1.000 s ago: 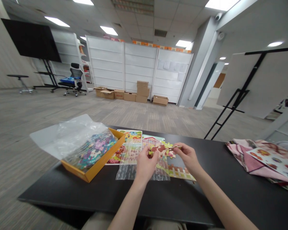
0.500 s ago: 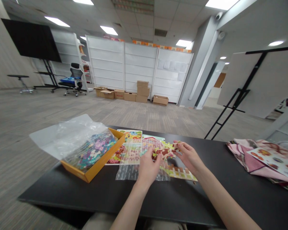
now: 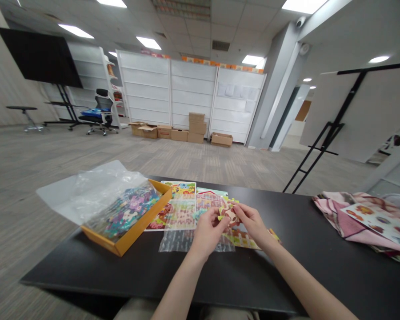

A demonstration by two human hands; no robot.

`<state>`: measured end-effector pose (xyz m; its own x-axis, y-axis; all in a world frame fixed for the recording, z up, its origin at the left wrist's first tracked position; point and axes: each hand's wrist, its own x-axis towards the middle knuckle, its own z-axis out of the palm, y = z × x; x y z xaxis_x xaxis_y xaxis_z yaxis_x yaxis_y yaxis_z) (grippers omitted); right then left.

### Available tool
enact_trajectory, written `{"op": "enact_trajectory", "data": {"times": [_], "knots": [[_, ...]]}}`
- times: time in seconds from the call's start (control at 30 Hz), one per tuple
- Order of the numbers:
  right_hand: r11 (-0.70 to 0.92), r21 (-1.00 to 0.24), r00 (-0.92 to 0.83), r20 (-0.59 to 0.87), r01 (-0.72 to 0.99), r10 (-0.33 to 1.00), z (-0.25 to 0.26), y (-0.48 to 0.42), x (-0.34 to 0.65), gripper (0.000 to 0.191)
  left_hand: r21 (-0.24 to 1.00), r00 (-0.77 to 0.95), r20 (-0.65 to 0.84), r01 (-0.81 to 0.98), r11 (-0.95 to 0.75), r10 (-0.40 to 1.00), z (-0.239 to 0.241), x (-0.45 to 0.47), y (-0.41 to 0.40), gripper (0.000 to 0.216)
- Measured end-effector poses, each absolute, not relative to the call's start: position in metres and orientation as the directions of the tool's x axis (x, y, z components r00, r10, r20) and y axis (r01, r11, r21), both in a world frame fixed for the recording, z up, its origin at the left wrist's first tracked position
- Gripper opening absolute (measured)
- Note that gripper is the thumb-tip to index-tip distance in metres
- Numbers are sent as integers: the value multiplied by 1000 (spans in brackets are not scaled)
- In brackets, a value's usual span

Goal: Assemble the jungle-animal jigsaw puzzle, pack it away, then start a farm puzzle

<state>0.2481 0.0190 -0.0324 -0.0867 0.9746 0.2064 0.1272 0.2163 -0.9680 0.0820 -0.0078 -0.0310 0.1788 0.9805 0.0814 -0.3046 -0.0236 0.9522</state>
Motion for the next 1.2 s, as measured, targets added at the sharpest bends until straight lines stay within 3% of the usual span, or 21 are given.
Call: {"op": "enact_trajectory", "data": {"times": [0.13,0.3,0.4,0.5,0.67,0.93,1.1,1.2], "knots": [[339,-885,-130,313,319,941,-32,17,249,42,963,147,141,-252,-101,979,-31,84,-9,26],[320,-772,65,421,549,905,-32,41,281,47,930,24,69,-365,-56,997,-29,85,-6,30],[225,-577,40,410,785,911,-46,58,302,46,908,10,23,-420,-16,1000,-33,86,-2,35],[124,-374,11,338,919,941,-64,67,308,55,914,25,56,-403,-42,998,-41,89,0,34],[28,-255,24,199,967,980,-68,78,298,59,899,69,35,-437,-2,997,-39,90,-4,34],[-12,-355,57,117,935,991,-55,100,299,50,870,54,-153,-467,161,987,-27,80,-7,34],[149,-692,6,216,706,976,-58,95,296,53,865,37,-80,-495,88,996,-35,85,-1,36],[188,-809,-51,193,557,980,-57,90,291,56,864,15,-61,-500,61,998,-39,88,0,35]]}}
